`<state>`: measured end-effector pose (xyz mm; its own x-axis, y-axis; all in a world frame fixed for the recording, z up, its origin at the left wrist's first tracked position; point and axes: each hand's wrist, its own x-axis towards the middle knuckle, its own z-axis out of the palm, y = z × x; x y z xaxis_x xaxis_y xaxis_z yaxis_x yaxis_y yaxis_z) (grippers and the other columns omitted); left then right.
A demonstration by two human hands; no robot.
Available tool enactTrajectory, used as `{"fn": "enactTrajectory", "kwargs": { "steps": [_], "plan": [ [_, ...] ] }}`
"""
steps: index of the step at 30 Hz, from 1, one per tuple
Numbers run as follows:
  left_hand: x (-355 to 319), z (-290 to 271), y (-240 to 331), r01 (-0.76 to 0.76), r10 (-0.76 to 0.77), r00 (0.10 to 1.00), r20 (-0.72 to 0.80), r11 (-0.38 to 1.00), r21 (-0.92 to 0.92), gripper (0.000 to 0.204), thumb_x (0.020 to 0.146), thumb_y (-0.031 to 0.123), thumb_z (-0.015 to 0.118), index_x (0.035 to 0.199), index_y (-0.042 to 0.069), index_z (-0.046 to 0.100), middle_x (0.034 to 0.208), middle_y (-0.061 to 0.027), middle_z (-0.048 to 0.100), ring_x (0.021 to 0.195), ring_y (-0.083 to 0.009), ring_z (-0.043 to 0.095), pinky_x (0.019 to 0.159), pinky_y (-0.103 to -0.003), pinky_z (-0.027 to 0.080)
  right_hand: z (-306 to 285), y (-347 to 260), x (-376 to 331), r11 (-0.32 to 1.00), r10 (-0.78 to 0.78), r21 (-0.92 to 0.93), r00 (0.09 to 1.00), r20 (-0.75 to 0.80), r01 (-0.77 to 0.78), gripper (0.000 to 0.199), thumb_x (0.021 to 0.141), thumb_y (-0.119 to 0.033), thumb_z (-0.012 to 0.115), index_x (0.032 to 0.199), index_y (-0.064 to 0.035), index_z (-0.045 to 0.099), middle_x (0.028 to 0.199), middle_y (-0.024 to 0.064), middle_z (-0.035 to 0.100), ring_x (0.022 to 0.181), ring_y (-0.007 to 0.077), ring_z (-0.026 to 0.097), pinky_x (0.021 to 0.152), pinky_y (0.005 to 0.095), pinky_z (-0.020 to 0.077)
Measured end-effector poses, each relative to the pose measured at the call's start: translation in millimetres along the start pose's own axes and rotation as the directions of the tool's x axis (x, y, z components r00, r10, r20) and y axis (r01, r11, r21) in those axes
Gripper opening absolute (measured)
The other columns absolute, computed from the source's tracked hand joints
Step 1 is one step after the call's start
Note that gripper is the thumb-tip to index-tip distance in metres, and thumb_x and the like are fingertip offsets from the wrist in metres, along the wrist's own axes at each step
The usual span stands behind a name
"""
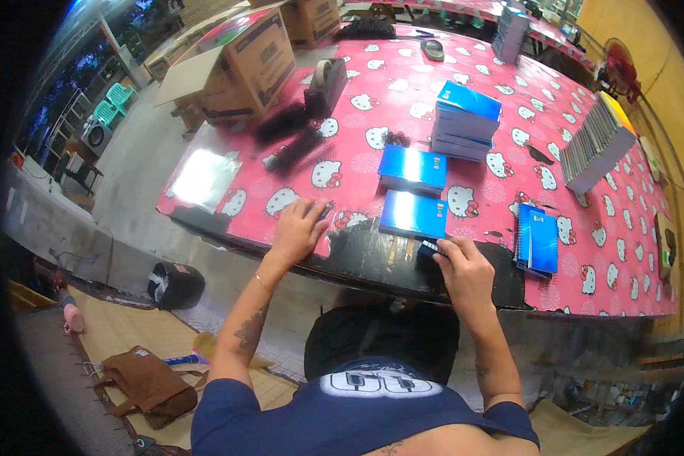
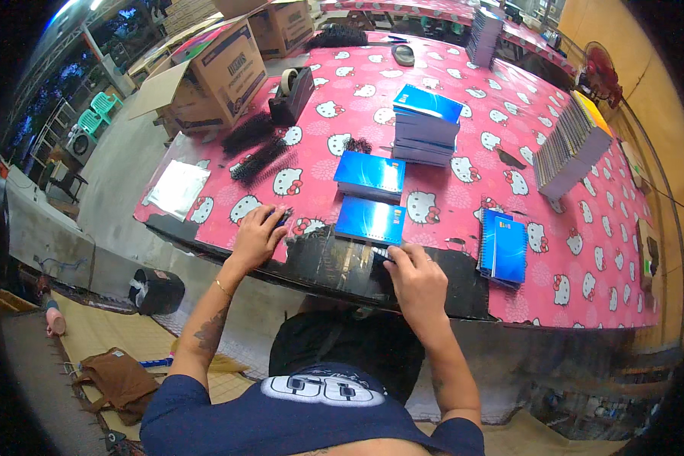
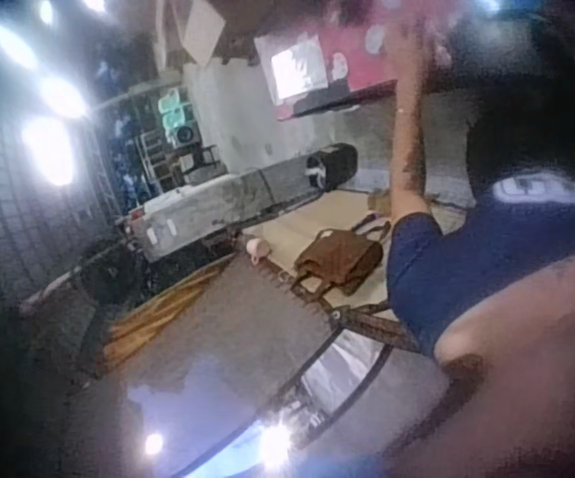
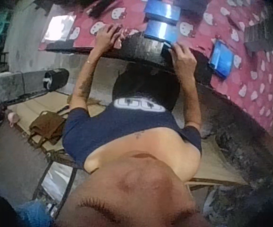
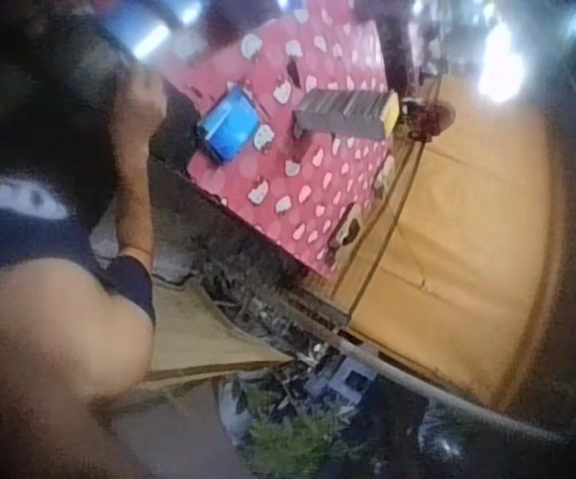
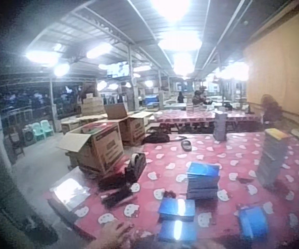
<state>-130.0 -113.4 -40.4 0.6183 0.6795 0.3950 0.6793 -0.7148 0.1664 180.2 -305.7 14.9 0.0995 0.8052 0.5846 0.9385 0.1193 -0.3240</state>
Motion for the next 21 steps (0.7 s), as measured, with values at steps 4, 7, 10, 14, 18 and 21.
{"fn": "enactTrajectory", "kwargs": {
  "steps": [4, 7, 10, 14, 18, 21],
  "plan": [
    [15, 1, 43, 0.358, -0.547, 0.833, -0.082, 0.646, -0.674, 0.03, 0.099, 0.022, 0.059, 0.12, 0.001, 0.064, 0.093, -0.0141, 0.071, 0.081, -0.0251, 0.069, 0.071, -0.035, 0.055, 4, 9, -2, 0.996, 0.044, -0.078, 0.998, 0.047, -0.041, 0.02, 0.087, -0.019, 0.073, 0.105, -0.011, 0.071, 0.09, 0.0051, 0.074, 0.079, 0.0246, 0.069, 0.068, 0.0379, 0.052],
    [4, 0, 88, 0.439, -0.348, 0.839, 0.419, -0.022, -0.898, 0.037, 0.096, 0.017, 0.054, 0.125, -0.006, 0.055, 0.1, -0.018, 0.069, 0.084, -0.0214, 0.07, 0.071, -0.034, 0.06, 5, 9, 0, 0.996, 0.019, -0.086, 0.999, 0.05, -0.015, 0.017, 0.088, -0.021, 0.072, 0.103, -0.0113, 0.071, 0.091, 0.0052, 0.074, 0.077, 0.024, 0.07, 0.068, 0.0379, 0.052],
    [4, -12, 154, 0.625, -0.031, 0.75, 0.66, -0.292, -0.724, 0.033, 0.103, 0.021, 0.053, 0.125, -0.004, 0.057, 0.113, -0.0156, 0.069, 0.099, -0.0252, 0.071, 0.084, -0.036, 0.058, 3, 12, 2, 0.996, 0.01, -0.094, 0.998, 0.058, -0.004, 0.015, 0.089, -0.021, 0.072, 0.101, -0.0112, 0.071, 0.091, 0.0054, 0.074, 0.077, 0.0236, 0.07, 0.069, 0.0379, 0.052],
    [13, -6, 162, 0.643, 0.065, 0.722, 0.689, -0.43, -0.633, 0.037, 0.105, 0.027, 0.052, 0.125, -0.003, 0.058, 0.11, -0.0164, 0.069, 0.099, -0.0258, 0.072, 0.082, -0.039, 0.06, 5, 10, 3, 0.997, 0.011, -0.077, 0.999, 0.042, -0.008, 0.015, 0.089, -0.021, 0.071, 0.1, -0.0109, 0.071, 0.092, 0.0057, 0.074, 0.079, 0.0238, 0.071, 0.068, 0.0377, 0.052],
    [17, -5, 156, 0.663, 0.103, 0.707, 0.7, -0.441, -0.605, 0.037, 0.105, 0.026, 0.05, 0.124, -0.005, 0.057, 0.11, -0.0213, 0.069, 0.098, -0.0298, 0.072, 0.081, -0.043, 0.062, 7, 13, 2, 0.997, -0.006, -0.075, 1.0, 0.026, 0.008, 0.016, 0.091, -0.022, 0.069, 0.102, -0.0114, 0.069, 0.089, 0.0045, 0.073, 0.076, 0.0223, 0.069, 0.066, 0.0374, 0.0505],
    [16, -1, 153, 0.668, 0.116, 0.7, 0.704, -0.454, -0.59, 0.038, 0.105, 0.027, 0.051, 0.124, -0.005, 0.058, 0.109, -0.0204, 0.069, 0.094, -0.0286, 0.072, 0.079, -0.043, 0.062, 8, 11, 2, 0.998, 0.0, -0.065, 1.0, 0.026, 0.002, 0.015, 0.091, -0.022, 0.069, 0.101, -0.0116, 0.069, 0.089, 0.0045, 0.073, 0.076, 0.0223, 0.069, 0.065, 0.0374, 0.0507]
  ]
}}
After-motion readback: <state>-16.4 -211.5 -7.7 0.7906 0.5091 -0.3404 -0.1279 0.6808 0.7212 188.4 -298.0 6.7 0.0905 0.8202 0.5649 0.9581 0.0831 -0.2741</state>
